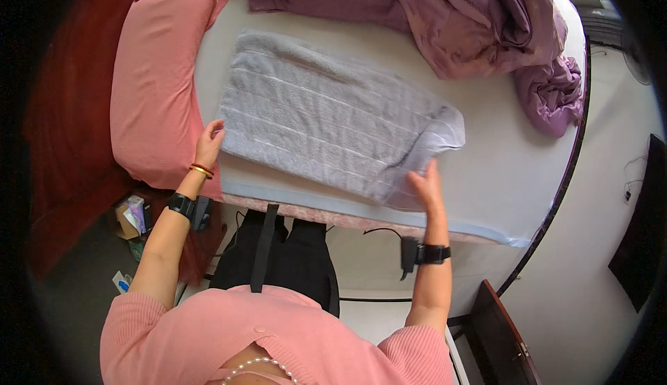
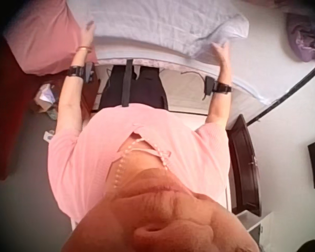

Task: The recorder folds a pink pillowcase, a grey towel, a green blanket, and a purple duvet on a bed.

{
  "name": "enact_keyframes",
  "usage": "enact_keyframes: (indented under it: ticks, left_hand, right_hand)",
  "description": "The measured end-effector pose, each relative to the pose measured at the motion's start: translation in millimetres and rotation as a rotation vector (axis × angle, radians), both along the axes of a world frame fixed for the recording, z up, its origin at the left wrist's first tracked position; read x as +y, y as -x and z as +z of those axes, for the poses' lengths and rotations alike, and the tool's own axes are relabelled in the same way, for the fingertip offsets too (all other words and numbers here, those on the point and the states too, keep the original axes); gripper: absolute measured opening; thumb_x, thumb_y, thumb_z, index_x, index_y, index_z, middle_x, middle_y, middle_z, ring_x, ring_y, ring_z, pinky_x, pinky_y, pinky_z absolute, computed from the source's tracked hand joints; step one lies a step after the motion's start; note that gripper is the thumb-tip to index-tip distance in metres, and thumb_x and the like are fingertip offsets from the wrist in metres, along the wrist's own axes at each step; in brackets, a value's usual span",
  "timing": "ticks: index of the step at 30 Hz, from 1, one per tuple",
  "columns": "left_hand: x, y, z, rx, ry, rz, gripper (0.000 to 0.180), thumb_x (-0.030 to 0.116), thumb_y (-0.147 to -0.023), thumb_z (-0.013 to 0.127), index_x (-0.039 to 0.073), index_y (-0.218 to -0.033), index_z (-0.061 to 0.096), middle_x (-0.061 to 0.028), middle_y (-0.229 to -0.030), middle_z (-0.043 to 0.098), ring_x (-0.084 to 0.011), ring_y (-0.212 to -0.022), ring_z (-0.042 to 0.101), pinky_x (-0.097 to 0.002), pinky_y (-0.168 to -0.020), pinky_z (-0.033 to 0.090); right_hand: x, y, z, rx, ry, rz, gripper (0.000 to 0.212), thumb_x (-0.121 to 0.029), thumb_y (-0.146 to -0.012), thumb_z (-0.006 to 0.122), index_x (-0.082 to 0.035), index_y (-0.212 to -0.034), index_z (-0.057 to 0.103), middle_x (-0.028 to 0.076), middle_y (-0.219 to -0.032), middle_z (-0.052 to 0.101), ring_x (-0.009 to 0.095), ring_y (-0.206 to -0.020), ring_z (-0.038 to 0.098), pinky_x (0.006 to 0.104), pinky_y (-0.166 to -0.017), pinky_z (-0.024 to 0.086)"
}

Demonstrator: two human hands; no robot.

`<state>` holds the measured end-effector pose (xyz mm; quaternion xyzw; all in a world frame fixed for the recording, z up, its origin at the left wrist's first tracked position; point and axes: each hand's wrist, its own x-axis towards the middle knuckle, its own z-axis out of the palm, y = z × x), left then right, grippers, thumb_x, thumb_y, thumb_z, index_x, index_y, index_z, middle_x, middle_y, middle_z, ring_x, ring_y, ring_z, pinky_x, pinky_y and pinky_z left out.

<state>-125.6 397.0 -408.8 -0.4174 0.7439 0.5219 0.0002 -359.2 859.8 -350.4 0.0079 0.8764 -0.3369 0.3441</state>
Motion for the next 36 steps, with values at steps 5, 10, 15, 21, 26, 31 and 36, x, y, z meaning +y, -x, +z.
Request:
enact_keyframes:
  ticks: [5, 10, 15, 21, 26, 31, 36]
  left_hand:
    - [30.9, 25.7, 15.6, -0.046, -0.108, -0.158, 0.029, 0.015, -0.080, 0.053, 0.005, -0.107, 0.051, -0.0101, -0.099, 0.055, -0.0164, -0.082, 0.055, -0.0271, -0.071, 0.044]
    - [42.8, 32.3, 7.0, -0.018, 0.004, -0.319, 0.029, 0.016, -0.081, 0.052, 0.006, -0.108, 0.051, -0.0091, -0.096, 0.056, -0.0163, -0.082, 0.054, -0.0261, -0.071, 0.044]
    - [63.7, 33.9, 4.5, 0.031, -0.119, -0.285, 0.030, 0.020, -0.079, 0.054, 0.006, -0.105, 0.052, -0.0133, -0.092, 0.055, -0.0218, -0.078, 0.055, -0.0297, -0.070, 0.044]
    - [103.3, 52.2, -1.1, 0.001, -0.266, -0.334, 0.054, 0.034, -0.076, 0.058, 0.006, -0.118, 0.039, -0.0194, -0.101, 0.052, -0.0287, -0.091, 0.053, -0.0335, -0.077, 0.043]
    - [70.8, 31.2, -0.6, 0.036, -0.513, -0.210, 0.056, 0.041, -0.080, 0.052, 0.007, -0.122, 0.038, -0.0142, -0.109, 0.050, -0.0207, -0.093, 0.052, -0.0297, -0.081, 0.041]
    - [31.2, 43.0, 57.7, 0.073, -0.853, -0.146, 0.060, 0.051, -0.083, 0.042, 0.006, -0.122, 0.039, -0.0056, -0.110, 0.048, -0.0110, -0.095, 0.046, -0.0243, -0.078, 0.038]
    - [-39.2, 40.3, 79.0, -0.167, -1.009, -0.166, 0.081, 0.054, -0.075, 0.053, -0.004, -0.126, 0.029, -0.0167, -0.127, 0.035, -0.0188, -0.120, 0.029, -0.0283, -0.097, 0.027]
  right_hand:
    - [-159.9, -41.4, 58.1, -0.027, 0.100, 0.315, 0.070, -0.015, -0.070, 0.062, 0.001, -0.126, 0.024, 0.024, -0.097, 0.053, 0.034, -0.083, 0.055, 0.0379, -0.073, 0.044]
    - [-183.1, -58.6, 18.2, 0.159, 0.128, 0.268, 0.065, -0.018, -0.069, 0.067, -0.001, -0.123, 0.034, 0.018, -0.101, 0.054, 0.030, -0.086, 0.054, 0.0378, -0.076, 0.042]
    - [-110.8, -53.4, -43.1, 0.292, -0.121, 0.000, 0.064, -0.027, -0.069, 0.066, 0.001, -0.120, 0.038, 0.018, -0.104, 0.051, 0.029, -0.093, 0.051, 0.0362, -0.080, 0.041]
    - [-105.4, -70.4, -53.1, 0.080, 0.082, -0.248, 0.063, -0.025, -0.069, 0.064, 0.001, -0.120, 0.037, 0.013, -0.097, 0.051, 0.021, -0.086, 0.051, 0.0318, -0.073, 0.042]
    - [-215.2, -86.4, 61.6, -0.016, 0.531, -0.203, 0.041, 0.001, -0.072, 0.050, 0.000, -0.112, 0.044, 0.000, -0.069, 0.044, 0.007, -0.059, 0.045, 0.0194, -0.055, 0.039]
    - [-289.4, -115.5, 79.7, 0.329, 0.492, 0.316, 0.039, 0.005, -0.072, 0.050, -0.002, -0.110, 0.047, 0.003, -0.074, 0.050, 0.009, -0.061, 0.050, 0.0211, -0.057, 0.042]
    - [-334.7, -145.1, 88.5, 0.228, 0.698, 0.533, 0.048, 0.001, -0.071, 0.058, -0.006, -0.116, 0.044, 0.008, -0.095, 0.054, 0.017, -0.085, 0.053, 0.0268, -0.073, 0.043]
